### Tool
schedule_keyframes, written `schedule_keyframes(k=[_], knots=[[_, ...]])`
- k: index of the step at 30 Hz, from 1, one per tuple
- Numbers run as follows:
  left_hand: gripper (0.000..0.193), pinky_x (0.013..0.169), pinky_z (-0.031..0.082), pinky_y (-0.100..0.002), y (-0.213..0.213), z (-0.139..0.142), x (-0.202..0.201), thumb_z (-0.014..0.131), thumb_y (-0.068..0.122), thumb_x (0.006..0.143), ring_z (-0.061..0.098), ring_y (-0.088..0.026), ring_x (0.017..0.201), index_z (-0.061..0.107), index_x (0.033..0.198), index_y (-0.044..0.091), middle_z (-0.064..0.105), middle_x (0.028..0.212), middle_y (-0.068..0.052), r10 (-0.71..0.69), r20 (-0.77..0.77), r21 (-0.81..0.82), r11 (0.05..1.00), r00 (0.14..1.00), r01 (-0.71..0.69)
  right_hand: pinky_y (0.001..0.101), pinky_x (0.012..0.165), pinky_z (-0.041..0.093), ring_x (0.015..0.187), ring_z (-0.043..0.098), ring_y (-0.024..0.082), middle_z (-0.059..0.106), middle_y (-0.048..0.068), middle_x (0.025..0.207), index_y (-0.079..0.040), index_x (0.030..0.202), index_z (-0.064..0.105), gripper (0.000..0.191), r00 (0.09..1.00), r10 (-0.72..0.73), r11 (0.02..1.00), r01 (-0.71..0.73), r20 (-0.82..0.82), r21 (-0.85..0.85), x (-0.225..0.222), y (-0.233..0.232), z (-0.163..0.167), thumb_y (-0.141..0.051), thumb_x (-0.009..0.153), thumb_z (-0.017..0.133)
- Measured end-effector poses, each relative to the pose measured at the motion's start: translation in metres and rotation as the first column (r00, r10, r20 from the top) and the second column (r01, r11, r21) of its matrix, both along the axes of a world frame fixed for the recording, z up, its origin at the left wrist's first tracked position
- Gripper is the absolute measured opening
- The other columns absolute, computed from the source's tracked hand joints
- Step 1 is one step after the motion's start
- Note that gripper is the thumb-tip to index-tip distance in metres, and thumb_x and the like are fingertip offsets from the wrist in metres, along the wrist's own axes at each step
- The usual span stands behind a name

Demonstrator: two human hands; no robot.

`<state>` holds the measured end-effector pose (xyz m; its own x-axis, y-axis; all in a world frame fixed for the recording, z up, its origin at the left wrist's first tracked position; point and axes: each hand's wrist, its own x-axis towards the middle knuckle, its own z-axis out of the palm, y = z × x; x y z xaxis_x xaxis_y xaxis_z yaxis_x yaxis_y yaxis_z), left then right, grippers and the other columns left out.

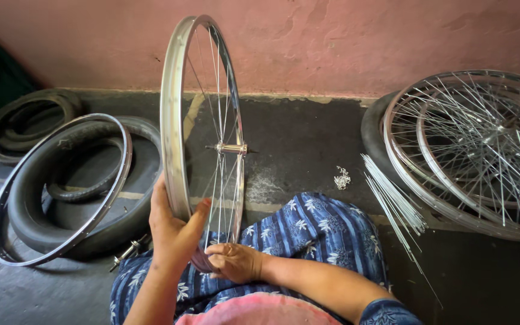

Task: The person inserts metal spokes through the hub and rim of a bicycle wheel, then secures each spoke with a nipple. The person repeats this process for multiple spokes around the wheel.

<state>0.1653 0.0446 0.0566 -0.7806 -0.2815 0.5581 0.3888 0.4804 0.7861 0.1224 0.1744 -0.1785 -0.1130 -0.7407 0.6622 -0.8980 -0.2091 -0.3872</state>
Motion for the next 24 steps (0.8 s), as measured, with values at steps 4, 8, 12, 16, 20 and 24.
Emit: schedule_keyframes(k=[4,8,12,16,20,24], knots=[[0.076,0.103,0.048,-0.033,-0.004,-0.009,0.009,0.072,-0.002,0.077,0.058,-0.020,0.125,0.042,0.146,0.003,0.060,0.136,-0.015,-0.134,0.102,0.169,0.979,0.986,0.115,0.0459,0.105,0.050,0.123,0.060,0.037,0.065,0.015,0.123,-0.005,0.127,0.048,0.033,0.963,-0.100,0.995,0.098,-0.252,-0.021,-0.001,0.017,0.009,-0.004,0.096,0.059],[0.082,0.113,0.041,-0.038,-0.028,-0.016,0.023,0.054,-0.016,0.075,0.048,-0.026,0.143,0.030,0.151,0.003,0.051,0.152,-0.021,-0.370,0.028,0.315,0.885,0.929,0.343,0.0435,0.109,0.050,0.127,0.059,0.030,0.068,0.012,0.135,-0.008,0.133,0.058,0.038,0.832,-0.333,0.932,0.363,-0.443,-0.018,0.008,0.057,0.053,-0.006,0.095,0.054],[0.083,0.128,0.032,-0.043,-0.059,-0.025,0.030,0.051,-0.021,0.073,0.047,-0.032,0.149,0.030,0.149,0.004,0.051,0.152,-0.027,-0.397,0.013,0.354,0.860,0.918,0.367,0.0453,0.099,0.051,0.112,0.062,0.030,0.070,0.011,0.114,-0.007,0.112,0.070,0.027,0.662,-0.741,0.659,0.749,-0.110,0.071,-0.012,0.136,0.078,-0.007,0.086,0.065],[0.089,0.126,0.031,-0.046,-0.073,-0.030,0.027,0.050,-0.022,0.068,0.044,-0.034,0.150,0.029,0.150,0.005,0.050,0.150,-0.029,-0.433,-0.038,0.448,0.798,0.900,0.403,0.0421,0.090,0.054,0.108,0.067,0.032,0.070,0.013,0.120,-0.012,0.122,0.070,0.032,-0.014,-0.982,0.057,0.929,0.188,0.366,-0.033,0.257,0.073,-0.015,0.091,0.067],[0.090,0.121,0.033,-0.046,-0.071,-0.033,0.020,0.049,-0.023,0.067,0.045,-0.035,0.148,0.028,0.150,0.004,0.050,0.150,-0.029,-0.415,0.021,0.480,0.802,0.910,0.355,0.0494,0.096,0.054,0.119,0.063,0.038,0.068,0.017,0.126,-0.015,0.124,0.071,0.038,-0.440,-0.866,-0.453,0.490,-0.237,0.745,-0.014,0.340,0.050,-0.031,0.089,0.072],[0.090,0.121,0.032,-0.046,-0.066,-0.036,0.007,0.050,-0.022,0.067,0.046,-0.036,0.149,0.029,0.151,0.004,0.051,0.149,-0.028,-0.438,0.003,0.476,0.791,0.899,0.384,0.0482,0.100,0.053,0.125,0.058,0.037,0.064,0.013,0.132,-0.011,0.119,0.074,0.042,-0.557,-0.741,-0.599,0.293,-0.376,0.746,0.022,0.363,0.021,-0.039,0.088,0.076]])
